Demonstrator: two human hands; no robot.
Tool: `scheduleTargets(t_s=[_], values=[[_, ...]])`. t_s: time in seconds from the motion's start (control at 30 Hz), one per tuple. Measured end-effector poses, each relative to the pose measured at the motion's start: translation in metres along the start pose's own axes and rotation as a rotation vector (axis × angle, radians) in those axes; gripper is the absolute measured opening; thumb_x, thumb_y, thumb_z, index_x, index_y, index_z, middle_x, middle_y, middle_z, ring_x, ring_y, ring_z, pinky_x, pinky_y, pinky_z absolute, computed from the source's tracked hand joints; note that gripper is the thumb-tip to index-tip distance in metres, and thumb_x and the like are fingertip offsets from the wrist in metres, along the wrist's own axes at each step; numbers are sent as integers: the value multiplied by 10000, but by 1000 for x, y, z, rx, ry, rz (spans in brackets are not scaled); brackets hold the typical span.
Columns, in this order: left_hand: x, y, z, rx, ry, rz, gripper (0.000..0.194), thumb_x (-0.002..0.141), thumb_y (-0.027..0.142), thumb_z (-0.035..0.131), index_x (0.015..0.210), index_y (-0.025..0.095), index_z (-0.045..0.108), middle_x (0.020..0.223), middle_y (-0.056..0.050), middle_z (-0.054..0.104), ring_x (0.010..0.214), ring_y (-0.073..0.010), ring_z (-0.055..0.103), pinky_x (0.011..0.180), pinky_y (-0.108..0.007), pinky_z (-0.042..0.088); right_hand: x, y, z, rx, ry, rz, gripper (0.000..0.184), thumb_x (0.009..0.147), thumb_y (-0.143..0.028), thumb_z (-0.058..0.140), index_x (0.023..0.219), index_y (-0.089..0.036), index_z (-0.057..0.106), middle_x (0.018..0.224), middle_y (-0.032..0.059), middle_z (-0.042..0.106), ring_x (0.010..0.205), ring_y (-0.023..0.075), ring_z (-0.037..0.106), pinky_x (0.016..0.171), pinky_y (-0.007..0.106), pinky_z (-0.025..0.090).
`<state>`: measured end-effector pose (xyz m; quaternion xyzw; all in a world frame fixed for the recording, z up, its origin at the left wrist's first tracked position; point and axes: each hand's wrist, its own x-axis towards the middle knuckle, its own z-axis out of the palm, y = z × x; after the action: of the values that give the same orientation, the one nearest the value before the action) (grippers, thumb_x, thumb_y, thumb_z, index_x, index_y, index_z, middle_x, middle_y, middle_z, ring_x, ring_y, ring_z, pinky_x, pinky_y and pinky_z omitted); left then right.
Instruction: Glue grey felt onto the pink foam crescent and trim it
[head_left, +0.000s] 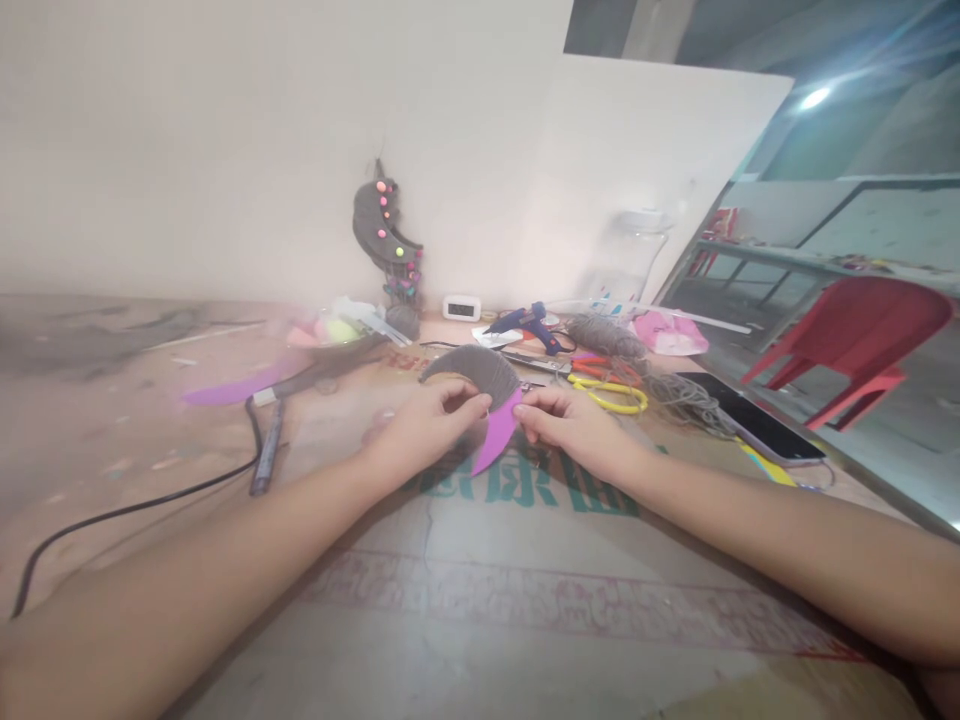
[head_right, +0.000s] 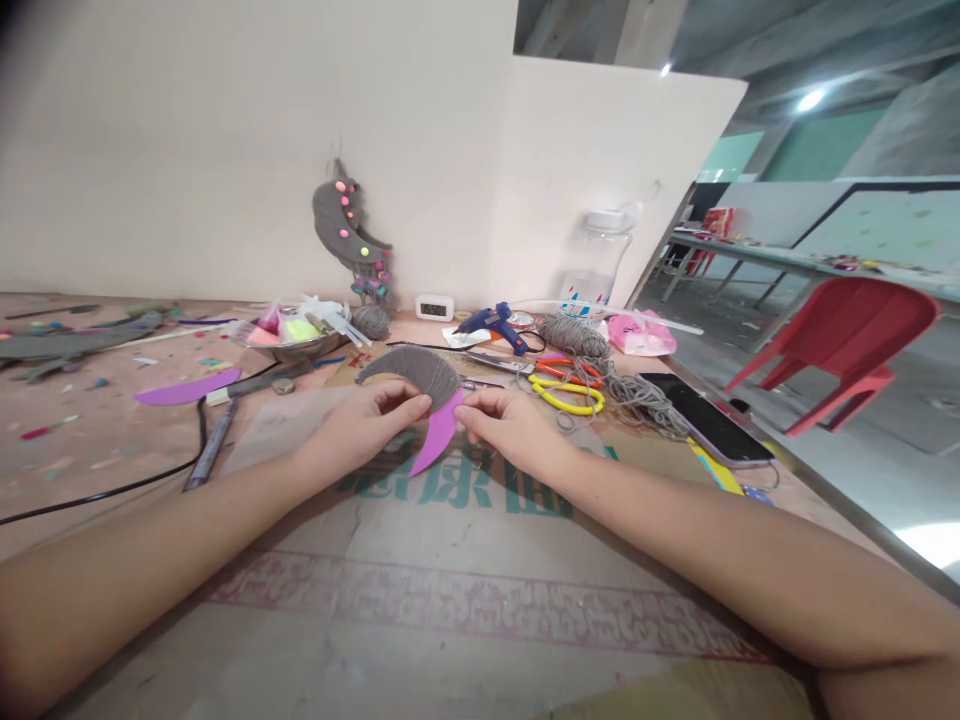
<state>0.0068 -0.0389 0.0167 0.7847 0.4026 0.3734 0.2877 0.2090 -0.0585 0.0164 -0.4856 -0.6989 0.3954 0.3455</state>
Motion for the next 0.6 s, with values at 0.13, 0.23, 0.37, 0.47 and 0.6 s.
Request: scheduleTargets(t_s=[0.13, 0.23, 0.37, 0.47, 0.6], values=[[-1, 2, 0, 32, -3, -8, 296, 865, 377, 481, 644, 198, 563, 713, -19, 595, 734, -177, 552, 713, -308, 421, 0, -2, 0, -44, -31, -16, 311, 822, -434, 560, 653, -174, 547, 577, -40, 494, 500, 77, 376, 492, 234, 283], [-1, -1, 1, -1, -26, 2, 308, 873, 402, 461, 662, 198, 556, 715, -19, 596, 740, -176, 556, 707, -300, 427, 0, -2, -1, -30, -41, -30, 323, 823, -443, 556, 645, -175, 538, 580, -39, 493, 502, 78, 375, 491, 232, 281], [0, -6, 1, -50, 13, -66, 371, 878, 500, 438, 737, 191, 586, 750, -29, 625, 751, -182, 582, 711, -302, 444, 0, -2, -1, 11, -74, -52, 341, 837, -456, 542, 641, -177, 525, 572, -43, 473, 495, 75, 363, 496, 227, 287], [0, -5, -2, -107, 69, -151, 379, 848, 525, 486, 740, 183, 610, 764, -30, 638, 758, -183, 591, 714, -293, 454, -1, 0, 1, -24, -115, -106, 347, 846, -440, 538, 621, -176, 529, 589, -26, 508, 545, 92, 435, 552, 234, 343], [0, 0, -5, -201, 116, -233, 280, 842, 423, 521, 895, 181, 653, 767, -10, 639, 760, -168, 581, 719, -266, 457, -2, -3, -4, -70, -74, -103, 412, 886, -501, 463, 670, -171, 584, 575, -12, 524, 536, 108, 462, 528, 242, 345]])
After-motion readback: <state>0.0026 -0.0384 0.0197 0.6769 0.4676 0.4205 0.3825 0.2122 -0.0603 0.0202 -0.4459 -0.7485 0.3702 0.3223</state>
